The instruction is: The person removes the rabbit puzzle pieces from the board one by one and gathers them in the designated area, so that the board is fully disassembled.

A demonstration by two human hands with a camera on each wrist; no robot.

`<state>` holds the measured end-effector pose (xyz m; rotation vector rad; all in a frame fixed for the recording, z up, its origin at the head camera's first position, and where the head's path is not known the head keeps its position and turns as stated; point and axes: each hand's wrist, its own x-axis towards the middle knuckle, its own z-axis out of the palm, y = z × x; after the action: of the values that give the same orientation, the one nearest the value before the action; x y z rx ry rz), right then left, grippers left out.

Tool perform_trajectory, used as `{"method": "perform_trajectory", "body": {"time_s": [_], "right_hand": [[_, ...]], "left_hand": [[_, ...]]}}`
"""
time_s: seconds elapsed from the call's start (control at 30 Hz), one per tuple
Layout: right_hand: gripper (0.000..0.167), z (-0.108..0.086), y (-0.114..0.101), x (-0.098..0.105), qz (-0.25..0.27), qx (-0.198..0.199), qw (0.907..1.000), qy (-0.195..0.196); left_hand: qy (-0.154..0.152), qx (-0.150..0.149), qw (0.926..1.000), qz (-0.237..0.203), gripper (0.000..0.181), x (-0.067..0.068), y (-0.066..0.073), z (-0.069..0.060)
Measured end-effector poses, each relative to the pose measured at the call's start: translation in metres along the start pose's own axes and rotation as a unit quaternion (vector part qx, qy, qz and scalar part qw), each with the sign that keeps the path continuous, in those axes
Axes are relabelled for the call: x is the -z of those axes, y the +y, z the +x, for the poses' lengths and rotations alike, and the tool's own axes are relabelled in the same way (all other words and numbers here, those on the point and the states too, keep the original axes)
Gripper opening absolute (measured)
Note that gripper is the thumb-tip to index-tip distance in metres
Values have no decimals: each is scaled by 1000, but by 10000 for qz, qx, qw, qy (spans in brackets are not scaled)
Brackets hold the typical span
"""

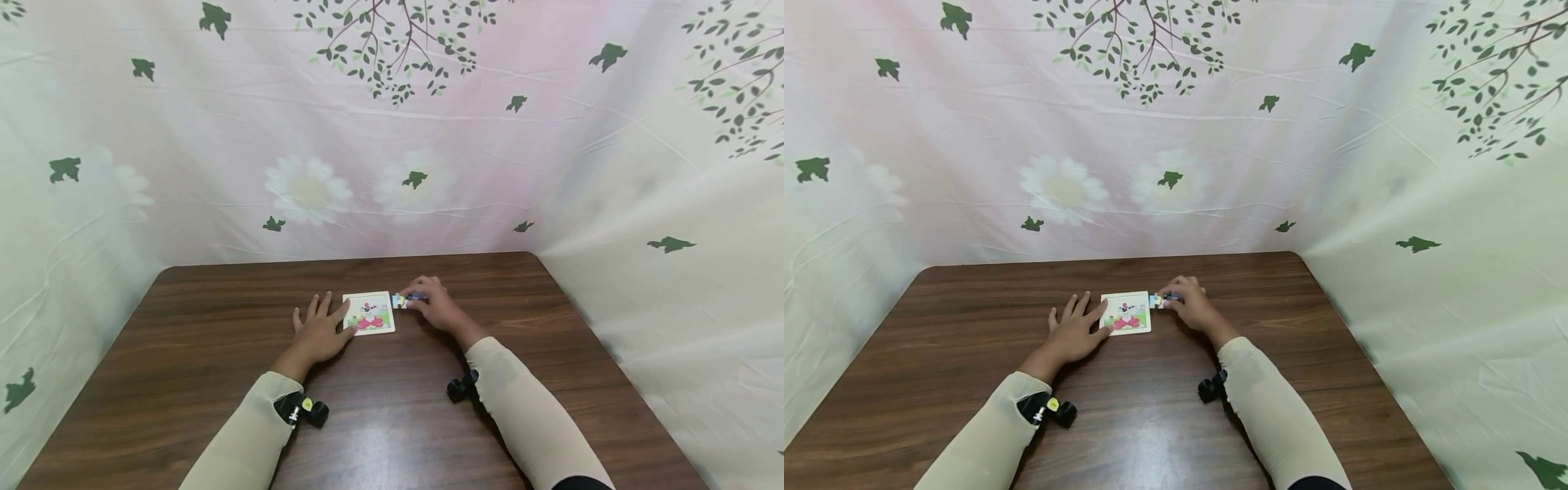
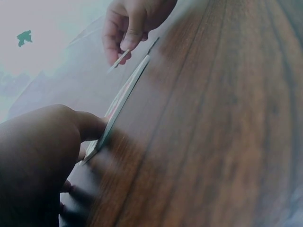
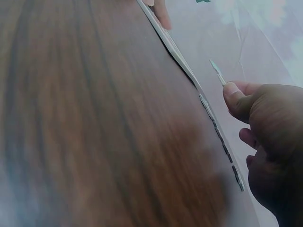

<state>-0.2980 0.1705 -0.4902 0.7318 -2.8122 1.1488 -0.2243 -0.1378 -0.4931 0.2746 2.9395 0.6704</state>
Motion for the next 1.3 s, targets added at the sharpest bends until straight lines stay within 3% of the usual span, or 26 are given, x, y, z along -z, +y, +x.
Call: {"method": "perform_trajectory", "body": {"time_s": [0.77,1.3], "right_hand": [[20,-10,3,8,-168,-363,9987,-299],[20,-10,2,7,-154,-284,9989,-348]], "left_hand": [[38,-39,10000,-51,73,-3,-3,5],[50,37,9999,88,72,-4,-2,2]]}}
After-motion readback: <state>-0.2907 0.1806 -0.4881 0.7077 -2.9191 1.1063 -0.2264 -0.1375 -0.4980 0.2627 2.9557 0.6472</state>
